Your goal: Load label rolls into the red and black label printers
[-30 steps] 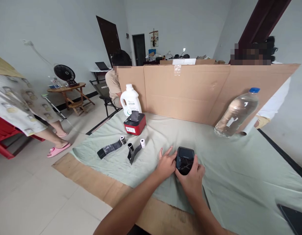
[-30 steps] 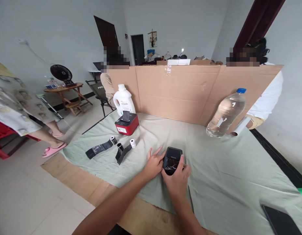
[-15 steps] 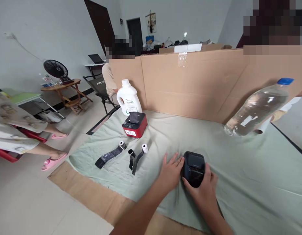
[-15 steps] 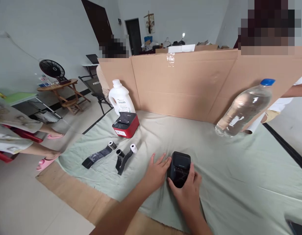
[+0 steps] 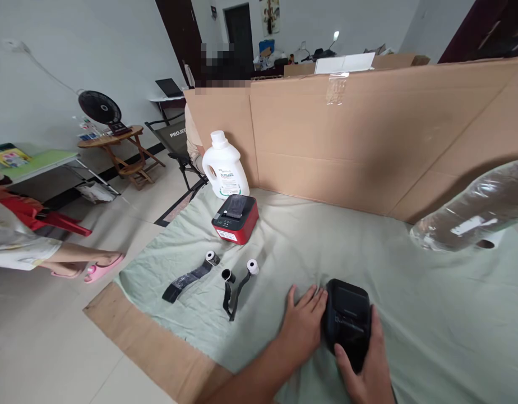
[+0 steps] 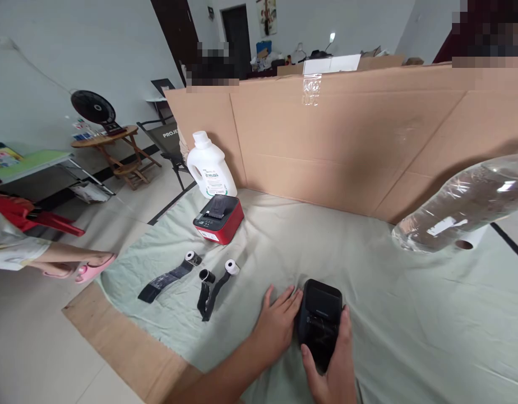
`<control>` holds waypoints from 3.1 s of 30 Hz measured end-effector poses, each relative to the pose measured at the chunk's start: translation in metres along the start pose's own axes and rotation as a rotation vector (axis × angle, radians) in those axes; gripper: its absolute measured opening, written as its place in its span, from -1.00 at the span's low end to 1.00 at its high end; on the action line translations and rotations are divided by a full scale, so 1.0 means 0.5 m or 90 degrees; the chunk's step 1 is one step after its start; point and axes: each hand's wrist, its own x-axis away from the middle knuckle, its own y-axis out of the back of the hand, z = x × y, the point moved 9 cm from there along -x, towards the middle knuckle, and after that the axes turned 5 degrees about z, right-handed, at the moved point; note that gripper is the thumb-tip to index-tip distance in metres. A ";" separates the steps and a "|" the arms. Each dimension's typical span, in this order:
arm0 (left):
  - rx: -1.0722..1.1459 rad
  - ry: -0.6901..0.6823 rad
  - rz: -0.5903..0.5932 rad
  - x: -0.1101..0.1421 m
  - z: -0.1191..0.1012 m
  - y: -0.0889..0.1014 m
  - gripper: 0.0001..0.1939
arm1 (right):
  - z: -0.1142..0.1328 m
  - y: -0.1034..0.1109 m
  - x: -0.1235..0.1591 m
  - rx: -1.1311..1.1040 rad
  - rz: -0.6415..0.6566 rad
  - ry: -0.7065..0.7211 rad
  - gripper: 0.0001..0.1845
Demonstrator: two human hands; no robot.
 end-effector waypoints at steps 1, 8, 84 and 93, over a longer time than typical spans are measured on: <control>0.002 0.005 -0.010 0.000 -0.002 -0.003 -0.37 | -0.006 0.001 0.000 -0.026 0.011 -0.004 0.05; -0.015 -0.003 -0.031 -0.001 -0.020 0.007 -0.33 | -0.069 0.011 -0.012 -0.249 -0.018 -0.091 -0.17; -0.038 0.031 -0.164 0.005 -0.007 0.041 -0.43 | -0.046 0.037 -0.044 -0.277 -0.073 -0.105 -0.28; 0.072 -0.018 -0.230 0.013 -0.007 0.053 -0.33 | -0.084 0.057 -0.063 -0.347 -0.063 -0.155 -0.28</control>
